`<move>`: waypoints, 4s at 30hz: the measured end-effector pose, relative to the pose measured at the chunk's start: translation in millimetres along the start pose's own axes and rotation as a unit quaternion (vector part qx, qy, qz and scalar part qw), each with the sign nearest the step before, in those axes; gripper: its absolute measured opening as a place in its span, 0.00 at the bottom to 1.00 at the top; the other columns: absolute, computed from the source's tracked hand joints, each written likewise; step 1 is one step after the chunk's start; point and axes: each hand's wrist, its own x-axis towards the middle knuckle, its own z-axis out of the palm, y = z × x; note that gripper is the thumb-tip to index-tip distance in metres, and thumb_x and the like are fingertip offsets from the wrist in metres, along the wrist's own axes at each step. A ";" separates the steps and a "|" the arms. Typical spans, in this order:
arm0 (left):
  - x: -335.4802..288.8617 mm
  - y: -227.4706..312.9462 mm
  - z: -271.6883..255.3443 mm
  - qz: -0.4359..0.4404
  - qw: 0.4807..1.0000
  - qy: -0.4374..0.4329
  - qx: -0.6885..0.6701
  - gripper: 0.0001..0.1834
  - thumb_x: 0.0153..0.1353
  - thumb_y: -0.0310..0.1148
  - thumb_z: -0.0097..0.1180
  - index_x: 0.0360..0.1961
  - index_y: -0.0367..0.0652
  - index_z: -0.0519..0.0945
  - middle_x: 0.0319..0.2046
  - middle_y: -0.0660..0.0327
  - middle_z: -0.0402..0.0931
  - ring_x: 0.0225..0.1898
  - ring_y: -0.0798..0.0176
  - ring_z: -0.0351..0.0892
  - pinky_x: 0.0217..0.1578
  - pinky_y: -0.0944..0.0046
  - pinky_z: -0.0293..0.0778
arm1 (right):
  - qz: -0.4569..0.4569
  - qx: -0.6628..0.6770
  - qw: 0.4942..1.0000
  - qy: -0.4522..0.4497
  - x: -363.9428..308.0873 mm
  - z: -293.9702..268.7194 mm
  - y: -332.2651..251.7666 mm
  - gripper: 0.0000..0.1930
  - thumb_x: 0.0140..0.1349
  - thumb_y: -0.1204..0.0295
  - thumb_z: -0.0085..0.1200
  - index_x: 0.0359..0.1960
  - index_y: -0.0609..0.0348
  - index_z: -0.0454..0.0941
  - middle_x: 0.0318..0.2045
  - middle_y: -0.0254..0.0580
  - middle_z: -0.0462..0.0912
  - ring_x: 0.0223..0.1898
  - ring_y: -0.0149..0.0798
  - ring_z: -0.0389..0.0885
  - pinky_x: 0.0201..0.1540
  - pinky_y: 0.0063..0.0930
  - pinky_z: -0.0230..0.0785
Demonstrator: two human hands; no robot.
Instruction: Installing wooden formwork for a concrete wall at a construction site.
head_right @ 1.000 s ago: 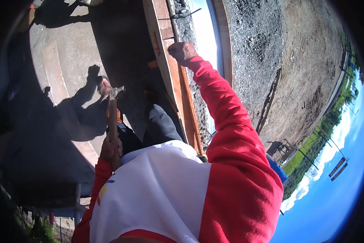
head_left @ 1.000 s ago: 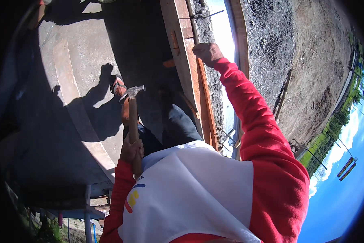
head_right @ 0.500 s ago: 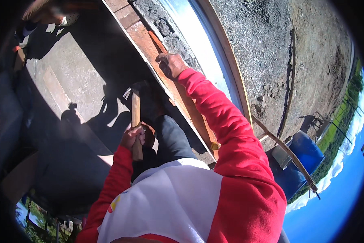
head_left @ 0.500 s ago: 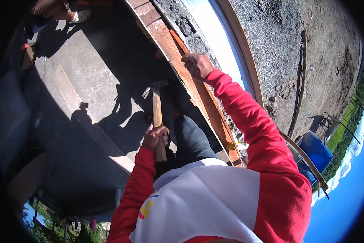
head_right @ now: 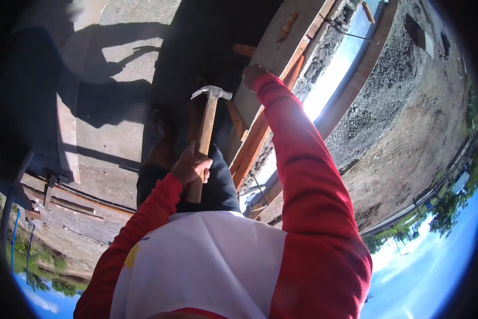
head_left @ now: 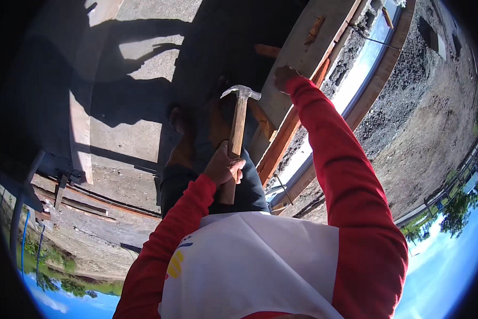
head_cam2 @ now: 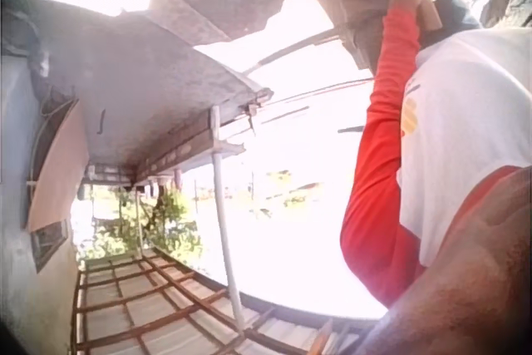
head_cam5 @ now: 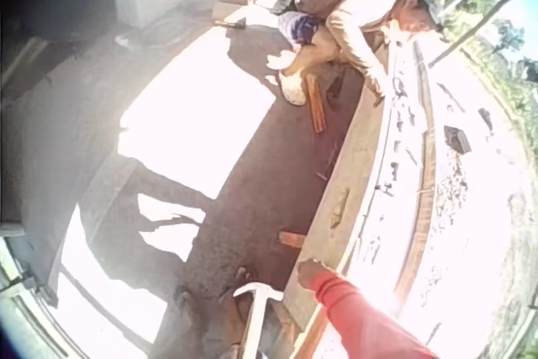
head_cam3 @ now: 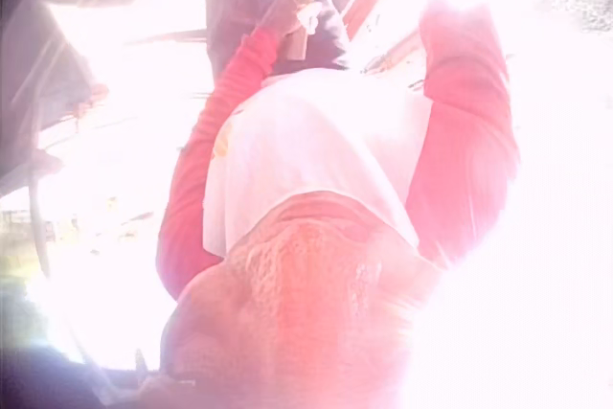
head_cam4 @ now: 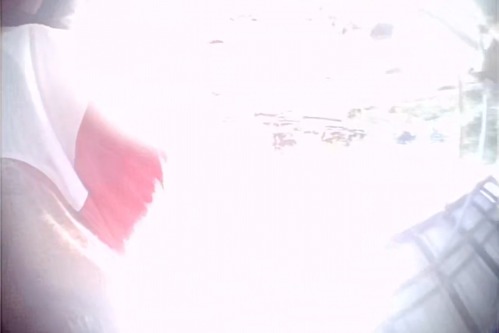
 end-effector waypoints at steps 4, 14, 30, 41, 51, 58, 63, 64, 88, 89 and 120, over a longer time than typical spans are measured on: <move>16.9 -17.9 -14.6 0.018 1.000 -0.005 -0.010 0.17 0.43 0.28 0.49 0.30 0.39 0.54 0.14 0.61 0.61 0.10 0.69 0.64 0.07 0.70 0.64 | -0.016 -0.125 0.990 -0.056 3.2 8.6 -10.0 0.09 0.41 0.73 0.42 0.27 0.55 0.71 0.29 0.45 0.73 0.34 0.43 0.71 0.37 0.32 0.62; 68.7 -72.1 -7.7 0.335 0.937 0.055 0.082 0.15 0.46 0.41 0.39 0.13 0.45 0.53 0.09 0.68 0.45 0.09 0.72 0.47 0.12 0.72 0.53 | 0.011 -0.075 0.996 -0.056 9.6 14.2 -21.1 0.16 0.39 0.75 0.45 0.35 0.54 0.63 0.28 0.47 0.73 0.33 0.45 0.71 0.36 0.33 0.62; 73.5 -92.0 -10.5 0.046 0.958 0.012 -0.284 0.28 0.45 0.60 0.30 0.11 0.44 0.54 0.07 0.66 0.51 0.08 0.70 0.44 0.12 0.70 0.50 | -0.101 -0.209 0.970 -0.074 -16.6 -6.4 -4.8 0.20 0.39 0.70 0.49 0.39 0.54 0.63 0.32 0.40 0.71 0.38 0.41 0.68 0.40 0.39 0.57; 52.1 -51.6 -13.1 0.142 0.985 0.062 0.073 0.13 0.43 0.32 0.42 0.23 0.39 0.52 0.08 0.58 0.59 0.11 0.59 0.63 0.12 0.66 0.60 | -0.164 -0.388 0.907 -0.001 -22.4 1.4 23.9 0.08 0.47 0.69 0.37 0.28 0.44 0.70 0.30 0.25 0.69 0.37 0.31 0.65 0.42 0.39 0.51; 63.5 -44.3 14.3 0.127 0.989 0.020 0.071 0.14 0.44 0.28 0.48 0.26 0.41 0.54 0.06 0.65 0.56 0.08 0.71 0.59 0.08 0.69 0.56 | -0.173 -0.377 0.910 0.025 -19.1 2.0 26.1 0.09 0.48 0.70 0.36 0.28 0.45 0.69 0.31 0.24 0.69 0.40 0.29 0.62 0.43 0.40 0.49; 58.5 -59.1 32.6 0.191 0.958 0.158 0.146 0.14 0.44 0.26 0.46 0.28 0.40 0.54 0.06 0.64 0.56 0.08 0.65 0.61 0.10 0.70 0.58 | -0.153 -0.327 0.932 -0.010 -18.9 0.0 26.6 0.08 0.47 0.70 0.37 0.27 0.44 0.70 0.30 0.25 0.70 0.39 0.30 0.63 0.44 0.40 0.46; 79.7 -76.6 11.3 0.013 0.990 -0.107 -0.092 0.15 0.45 0.27 0.47 0.28 0.40 0.53 0.07 0.66 0.56 0.08 0.71 0.58 0.09 0.73 0.56 | -0.131 -0.367 0.921 -0.016 -19.7 1.4 26.4 0.10 0.45 0.72 0.39 0.29 0.44 0.71 0.33 0.24 0.70 0.39 0.29 0.63 0.42 0.36 0.50; 77.1 -78.9 14.5 0.041 0.994 -0.006 -0.103 0.16 0.44 0.27 0.48 0.28 0.40 0.53 0.06 0.66 0.56 0.08 0.71 0.58 0.09 0.73 0.56 | -0.151 -0.352 0.924 -0.008 -20.3 1.7 26.6 0.10 0.45 0.72 0.39 0.29 0.44 0.71 0.33 0.24 0.70 0.39 0.29 0.63 0.42 0.36 0.50; 29.9 -9.6 -5.1 0.008 1.000 0.011 -0.010 0.18 0.39 0.25 0.48 0.31 0.38 0.54 0.12 0.62 0.61 0.07 0.68 0.63 0.06 0.69 0.63 | -0.106 -0.359 0.926 -0.049 -22.8 -4.1 33.9 0.09 0.48 0.69 0.36 0.27 0.45 0.71 0.32 0.25 0.70 0.41 0.32 0.63 0.49 0.41 0.42; 19.7 -3.1 -12.6 -0.003 0.999 0.014 -0.029 0.17 0.38 0.24 0.47 0.29 0.39 0.54 0.12 0.62 0.60 0.07 0.68 0.63 0.06 0.68 0.63 | -0.102 -0.339 0.935 0.008 -26.0 -7.2 33.3 0.09 0.48 0.69 0.36 0.27 0.45 0.71 0.32 0.25 0.70 0.41 0.32 0.63 0.49 0.41 0.42; -1.6 170.5 54.1 -0.163 0.807 0.154 0.547 0.14 0.37 0.27 0.48 0.27 0.41 0.59 0.12 0.61 0.61 0.09 0.68 0.63 0.08 0.68 0.65 | 0.330 0.480 0.807 0.098 -176.2 154.7 52.8 0.14 0.45 0.65 0.41 0.33 0.59 0.63 0.28 0.52 0.70 0.29 0.51 0.71 0.29 0.39 0.64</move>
